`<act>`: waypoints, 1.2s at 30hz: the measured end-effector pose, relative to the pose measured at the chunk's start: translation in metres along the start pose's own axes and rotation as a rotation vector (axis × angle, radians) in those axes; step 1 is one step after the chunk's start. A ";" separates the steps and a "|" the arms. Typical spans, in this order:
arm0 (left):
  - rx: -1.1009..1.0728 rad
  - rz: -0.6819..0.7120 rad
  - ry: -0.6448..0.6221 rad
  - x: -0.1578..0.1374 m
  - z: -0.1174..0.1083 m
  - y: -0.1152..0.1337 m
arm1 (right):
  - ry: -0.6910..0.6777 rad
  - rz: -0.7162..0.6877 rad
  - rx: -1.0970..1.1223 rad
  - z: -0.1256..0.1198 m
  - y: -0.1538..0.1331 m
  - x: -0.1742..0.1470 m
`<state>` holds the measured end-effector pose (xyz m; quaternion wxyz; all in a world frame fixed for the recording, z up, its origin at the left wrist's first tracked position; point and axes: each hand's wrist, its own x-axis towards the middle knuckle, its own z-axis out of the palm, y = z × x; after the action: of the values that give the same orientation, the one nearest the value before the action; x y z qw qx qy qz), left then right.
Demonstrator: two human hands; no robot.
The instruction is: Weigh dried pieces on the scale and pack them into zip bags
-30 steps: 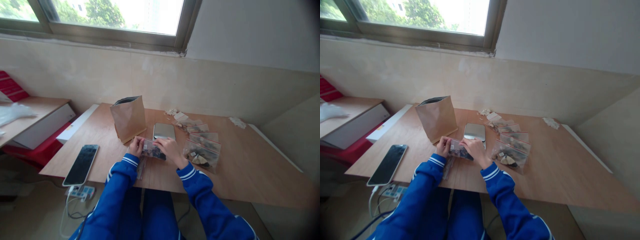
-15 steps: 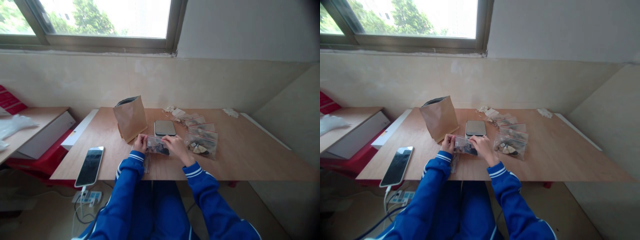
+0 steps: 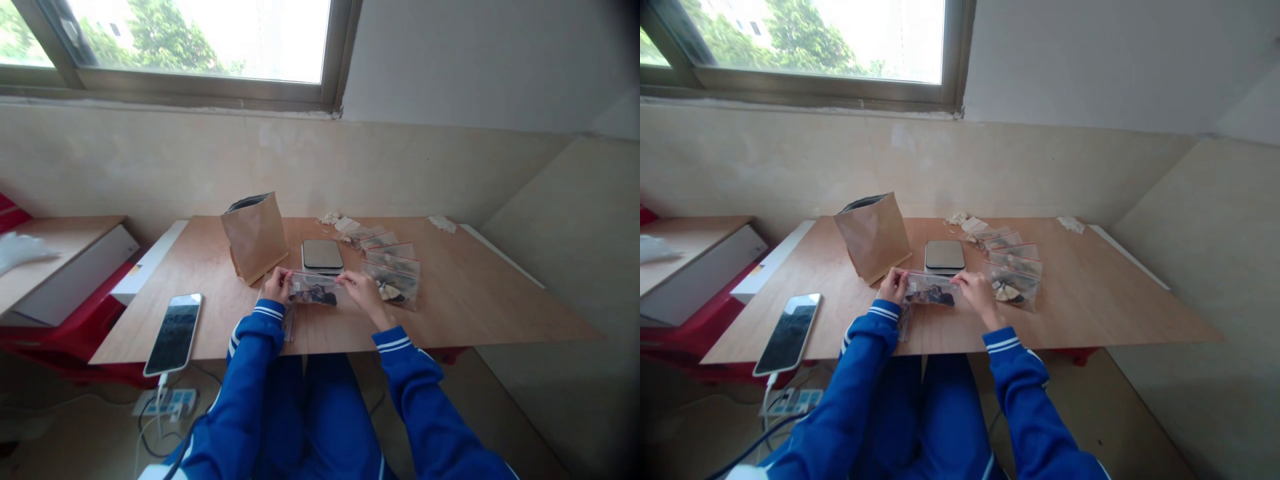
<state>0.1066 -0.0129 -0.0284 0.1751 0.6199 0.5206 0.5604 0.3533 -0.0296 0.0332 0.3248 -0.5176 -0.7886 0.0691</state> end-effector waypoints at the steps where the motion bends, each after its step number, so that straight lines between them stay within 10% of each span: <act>1: 0.002 0.002 0.002 0.000 0.000 0.000 | 0.009 0.006 0.007 0.000 0.001 0.000; 23: -0.087 -0.045 -0.033 0.000 -0.004 -0.001 | 0.372 0.625 1.032 0.020 -0.007 0.015; 30: -0.114 -0.100 0.083 0.000 0.000 0.005 | 0.510 0.726 0.840 -0.047 0.077 -0.009; 36: -0.088 -0.092 0.144 0.006 -0.001 0.018 | 0.780 0.730 -0.093 -0.057 0.111 -0.043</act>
<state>0.1132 -0.0153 -0.0109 0.1899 0.5450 0.5349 0.6171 0.4834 -0.0292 0.0087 0.5253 -0.7593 -0.3802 -0.0550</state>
